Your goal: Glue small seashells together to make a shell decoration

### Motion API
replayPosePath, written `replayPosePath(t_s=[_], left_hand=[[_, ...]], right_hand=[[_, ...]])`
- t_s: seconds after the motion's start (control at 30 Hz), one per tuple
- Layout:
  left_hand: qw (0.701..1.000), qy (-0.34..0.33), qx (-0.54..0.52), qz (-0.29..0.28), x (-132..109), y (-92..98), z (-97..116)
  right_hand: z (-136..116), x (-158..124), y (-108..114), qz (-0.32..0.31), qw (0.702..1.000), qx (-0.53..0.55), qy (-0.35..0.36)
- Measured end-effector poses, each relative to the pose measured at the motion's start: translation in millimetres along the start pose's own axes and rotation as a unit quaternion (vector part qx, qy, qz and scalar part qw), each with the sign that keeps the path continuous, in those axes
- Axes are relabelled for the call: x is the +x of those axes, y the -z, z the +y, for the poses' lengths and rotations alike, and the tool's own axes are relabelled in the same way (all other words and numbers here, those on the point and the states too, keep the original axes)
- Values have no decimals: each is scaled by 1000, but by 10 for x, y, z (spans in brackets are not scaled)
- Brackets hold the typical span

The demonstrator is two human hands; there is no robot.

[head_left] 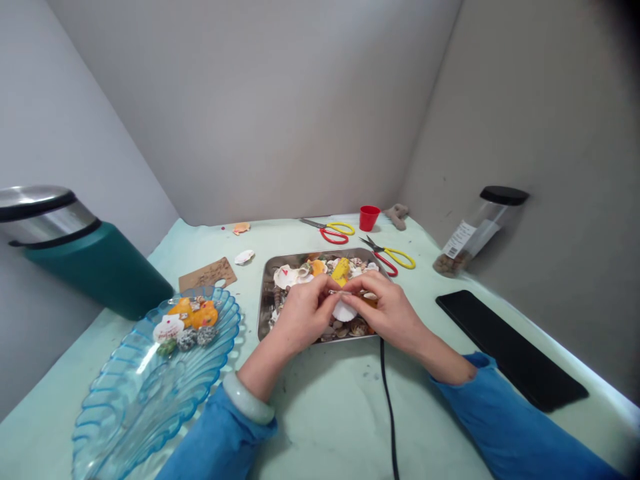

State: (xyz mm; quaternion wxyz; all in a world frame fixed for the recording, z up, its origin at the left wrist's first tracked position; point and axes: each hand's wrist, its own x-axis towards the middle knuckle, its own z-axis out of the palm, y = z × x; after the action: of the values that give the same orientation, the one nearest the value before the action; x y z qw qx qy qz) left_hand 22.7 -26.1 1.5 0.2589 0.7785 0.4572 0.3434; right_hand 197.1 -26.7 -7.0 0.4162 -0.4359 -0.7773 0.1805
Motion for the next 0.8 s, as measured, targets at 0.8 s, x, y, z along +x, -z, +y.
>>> replayPosePath(t_s=[0.8], left_hand=[[1000, 5, 1, 2, 5, -4, -8]], right_hand=[[8, -6, -8, 11, 1000, -2, 22]])
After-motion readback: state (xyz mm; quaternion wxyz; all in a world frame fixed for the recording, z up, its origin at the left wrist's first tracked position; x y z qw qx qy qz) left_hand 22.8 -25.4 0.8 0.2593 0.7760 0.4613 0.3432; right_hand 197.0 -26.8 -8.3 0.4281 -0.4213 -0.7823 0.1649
